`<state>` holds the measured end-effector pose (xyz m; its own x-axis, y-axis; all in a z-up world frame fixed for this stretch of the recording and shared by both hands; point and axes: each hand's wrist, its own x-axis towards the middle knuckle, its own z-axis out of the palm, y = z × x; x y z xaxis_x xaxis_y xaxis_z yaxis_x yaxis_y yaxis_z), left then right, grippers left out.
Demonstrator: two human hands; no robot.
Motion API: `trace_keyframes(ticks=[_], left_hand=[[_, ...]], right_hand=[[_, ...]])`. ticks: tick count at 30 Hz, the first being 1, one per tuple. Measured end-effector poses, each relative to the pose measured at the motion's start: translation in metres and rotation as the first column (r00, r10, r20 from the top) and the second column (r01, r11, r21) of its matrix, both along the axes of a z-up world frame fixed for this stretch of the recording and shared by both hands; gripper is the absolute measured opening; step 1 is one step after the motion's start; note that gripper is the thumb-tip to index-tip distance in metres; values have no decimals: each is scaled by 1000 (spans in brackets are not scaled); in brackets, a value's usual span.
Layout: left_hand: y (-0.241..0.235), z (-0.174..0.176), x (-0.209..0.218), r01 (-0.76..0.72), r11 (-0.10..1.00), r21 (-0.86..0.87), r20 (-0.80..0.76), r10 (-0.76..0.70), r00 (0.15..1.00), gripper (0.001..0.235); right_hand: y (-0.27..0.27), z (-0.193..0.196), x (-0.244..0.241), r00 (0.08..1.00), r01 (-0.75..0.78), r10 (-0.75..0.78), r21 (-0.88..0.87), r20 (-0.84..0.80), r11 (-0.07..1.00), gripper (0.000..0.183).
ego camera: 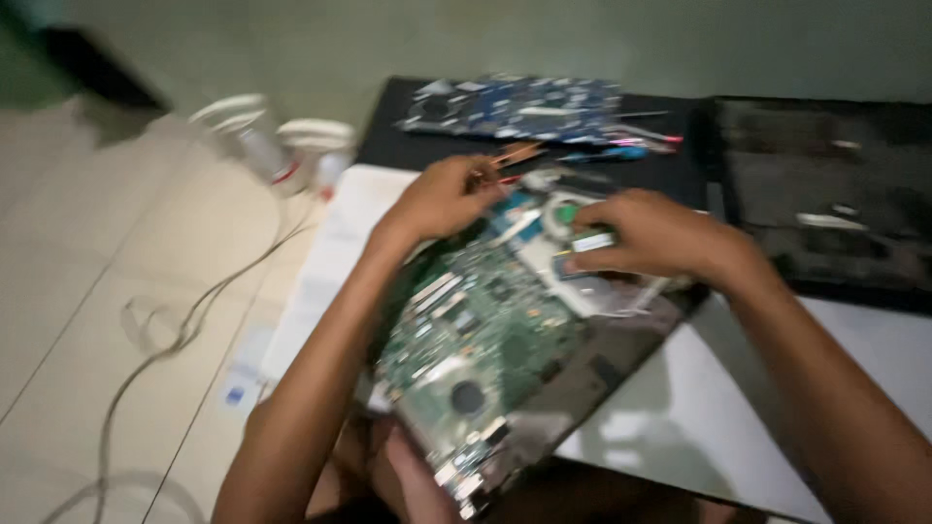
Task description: The person works on a disassembled laptop motherboard placed on a white surface. They handle a metal shield, a cooling fan, and a RAM module, inserting the RAM into the motherboard slot.
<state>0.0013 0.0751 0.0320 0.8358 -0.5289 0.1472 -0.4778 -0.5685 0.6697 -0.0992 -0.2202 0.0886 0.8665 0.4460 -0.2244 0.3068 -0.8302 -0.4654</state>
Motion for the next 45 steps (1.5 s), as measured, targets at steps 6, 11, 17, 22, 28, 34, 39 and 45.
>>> trace_keyframes(ticks=[6, 11, 17, 22, 28, 34, 39, 45], left_hand=[[38, 11, -38, 121, 900, 418, -191, -43, 981, 80], [41, -15, -45, 76, 926, 370, -34, -69, 997, 70], [37, 0, -49, 94, 886, 454, -141, -32, 989, 72], [37, 11, -52, 99, 913, 397, -202, -18, 979, 62], [13, -8, -53, -14, 996, 89, 33, 11, 999, 47], [-26, -21, -33, 35, 995, 98, 107, -45, 993, 77], [-78, -16, 7, 421, 898, 127, 249, -440, 863, 70], [-75, -20, 19, 462, 867, 188, 111, -486, 867, 72]], right_hand=[[21, 8, -7, 981, 120, -147, -204, -125, 972, 83], [35, 10, -15, 987, 110, -130, -196, -90, 974, 72], [29, -6, -11, 999, 15, -10, -106, 52, 994, 51], [40, -29, -14, 991, -81, 77, 34, 114, 996, 42], [44, -16, -21, 963, -144, 150, -44, 224, 989, 54], [-4, 32, -33, 989, -19, 7, 82, 148, 996, 49], [12, 13, -119, 944, 307, -320, -139, -82, 942, 19], [47, -70, -206, 877, 160, -163, 47, 453, 986, 32]])
